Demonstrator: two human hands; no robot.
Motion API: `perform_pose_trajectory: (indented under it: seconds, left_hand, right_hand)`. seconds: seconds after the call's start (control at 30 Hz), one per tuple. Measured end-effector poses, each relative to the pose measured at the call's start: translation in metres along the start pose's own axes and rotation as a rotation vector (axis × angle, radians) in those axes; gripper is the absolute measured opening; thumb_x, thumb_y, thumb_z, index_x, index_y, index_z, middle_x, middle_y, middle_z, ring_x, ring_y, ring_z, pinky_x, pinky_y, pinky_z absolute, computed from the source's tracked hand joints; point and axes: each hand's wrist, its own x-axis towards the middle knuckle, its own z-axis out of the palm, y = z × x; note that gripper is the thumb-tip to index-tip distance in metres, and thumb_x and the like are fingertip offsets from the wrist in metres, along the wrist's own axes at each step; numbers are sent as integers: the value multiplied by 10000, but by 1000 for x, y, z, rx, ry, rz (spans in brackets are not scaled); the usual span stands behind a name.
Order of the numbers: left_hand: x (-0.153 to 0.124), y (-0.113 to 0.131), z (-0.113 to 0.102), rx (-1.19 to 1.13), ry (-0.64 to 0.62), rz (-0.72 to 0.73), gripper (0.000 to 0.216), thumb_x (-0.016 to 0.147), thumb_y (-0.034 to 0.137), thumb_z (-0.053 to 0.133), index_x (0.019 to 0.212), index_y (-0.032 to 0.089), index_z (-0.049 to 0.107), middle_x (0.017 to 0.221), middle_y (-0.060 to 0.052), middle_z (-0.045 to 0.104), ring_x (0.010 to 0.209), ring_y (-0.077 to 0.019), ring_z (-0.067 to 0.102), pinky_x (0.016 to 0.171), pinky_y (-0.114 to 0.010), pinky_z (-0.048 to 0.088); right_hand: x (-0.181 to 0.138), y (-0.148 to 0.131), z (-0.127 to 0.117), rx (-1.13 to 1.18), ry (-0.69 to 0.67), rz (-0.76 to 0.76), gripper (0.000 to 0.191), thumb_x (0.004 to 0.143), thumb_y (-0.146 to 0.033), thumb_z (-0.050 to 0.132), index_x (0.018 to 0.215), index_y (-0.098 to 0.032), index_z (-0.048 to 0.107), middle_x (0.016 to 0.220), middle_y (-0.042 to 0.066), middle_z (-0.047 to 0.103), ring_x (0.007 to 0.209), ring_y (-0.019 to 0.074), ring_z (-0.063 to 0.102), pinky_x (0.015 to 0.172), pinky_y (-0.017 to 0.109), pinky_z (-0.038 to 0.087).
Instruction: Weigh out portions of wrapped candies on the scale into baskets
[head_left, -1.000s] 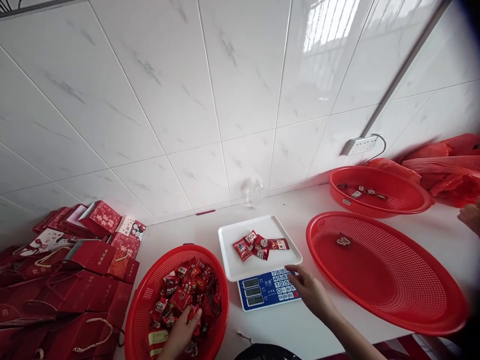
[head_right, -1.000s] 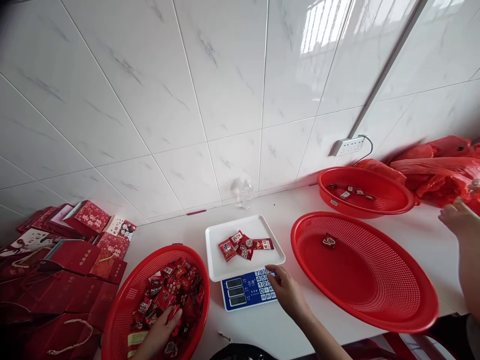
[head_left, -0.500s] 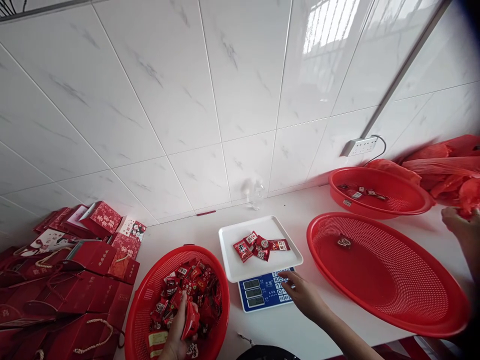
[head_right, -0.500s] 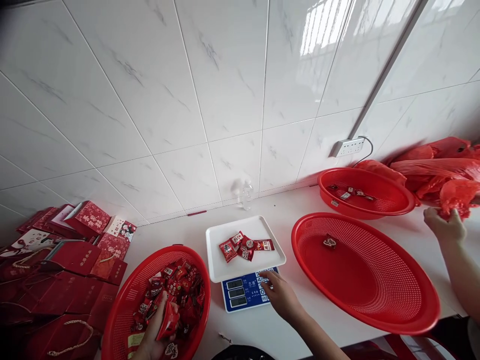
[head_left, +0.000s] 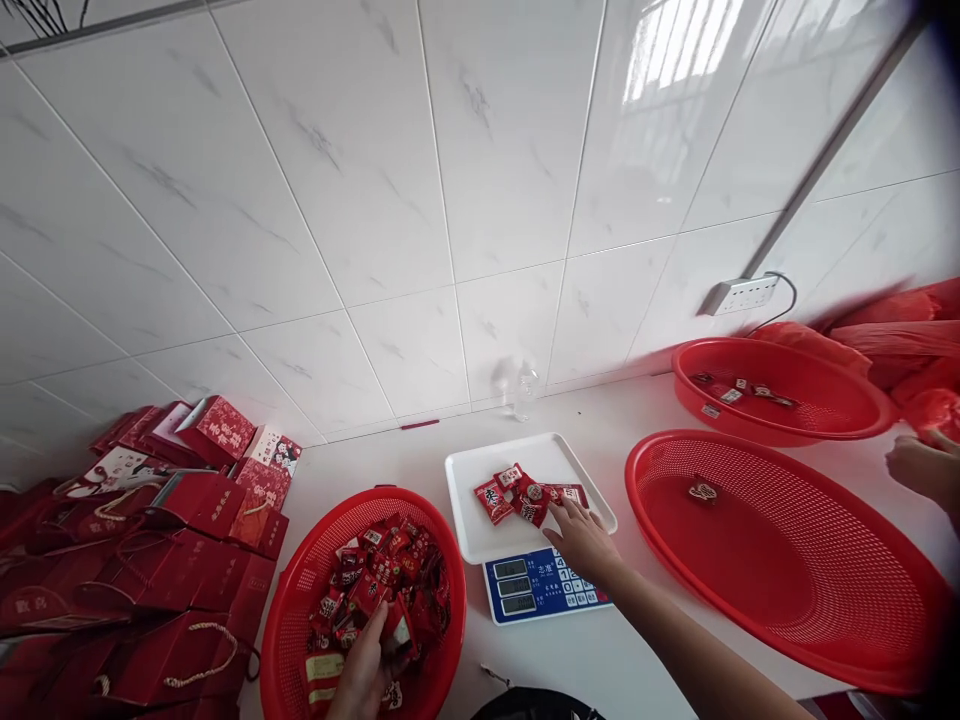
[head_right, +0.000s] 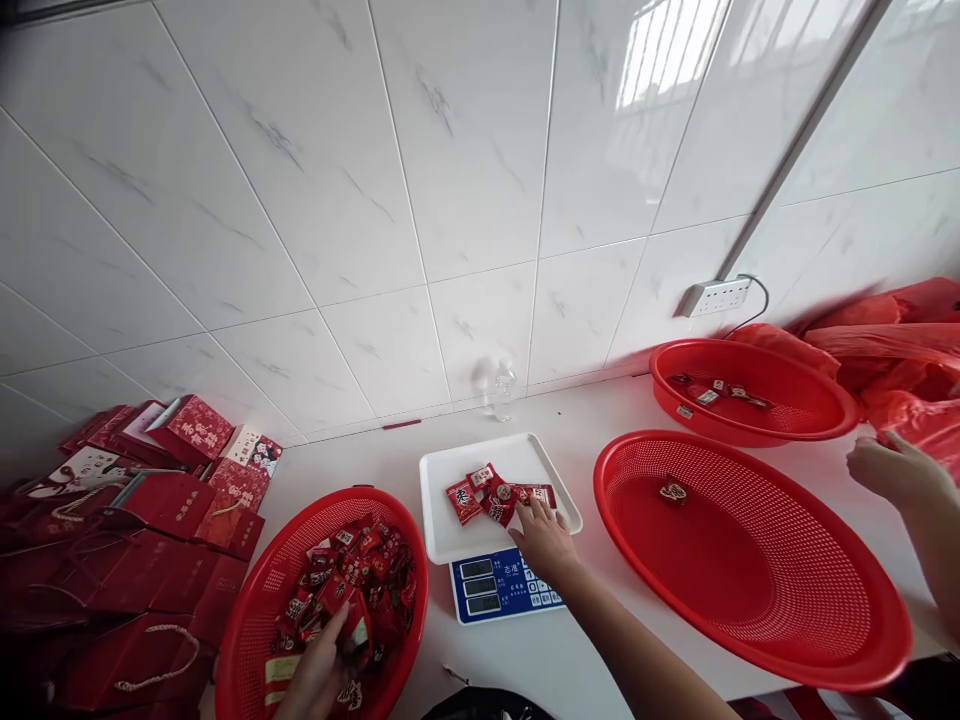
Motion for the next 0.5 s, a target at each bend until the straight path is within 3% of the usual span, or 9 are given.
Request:
perform_pose_trajectory:
  seconds: [0.13, 0.23, 0.3, 0.4, 0.5]
  left_hand:
    - [4, -7, -12, 130, -95, 57, 266, 691, 318, 637, 938, 235, 580, 838, -9, 682, 715, -175, 646, 644, -302, 505]
    - [12, -12, -18, 369, -111, 230, 376, 586, 360, 695, 903, 184, 595, 913, -53, 669, 828, -213, 635, 729, -310, 496]
    - [16, -13, -21, 583, -52, 376, 373, 587, 311, 677, 917, 158, 597, 1005, -79, 650, 941, -223, 608, 827, -294, 466]
    - [17, -10, -22, 1038, 101, 531, 495, 626, 161, 608, 1118, 164, 551, 1158, -99, 590, 1119, -247, 517, 945, -328, 390]
    - [18, -4, -11, 1419, 208, 647, 550, 689, 106, 548, 1230, 191, 502, 1281, -115, 506, 1218, -278, 419, 992, -385, 333]
  right_hand:
    - [-7, -2, 2, 49, -33, -96, 519, 851, -353, 405, 1326, -144, 425, 1399, 140, 411, 1291, 269, 361, 1041, 429, 299]
    - [-12, 1, 5, 96, -38, -160, 503, 852, -372, 385, 1304, -160, 450, 1340, 109, 494, 1243, 235, 434, 1013, 381, 356]
    - [-16, 5, 7, 149, 37, -156, 484, 850, -361, 371, 1283, -169, 471, 1328, 104, 505, 1240, 239, 436, 1004, 400, 371]
    - [-25, 11, 7, 257, 169, -132, 459, 843, -366, 356, 1237, -188, 511, 1285, 100, 542, 1212, 241, 466, 979, 417, 404]
    - [-35, 17, 6, 334, 205, -130, 454, 836, -397, 346, 1189, -189, 542, 1260, 98, 559, 1166, 234, 509, 948, 390, 438]
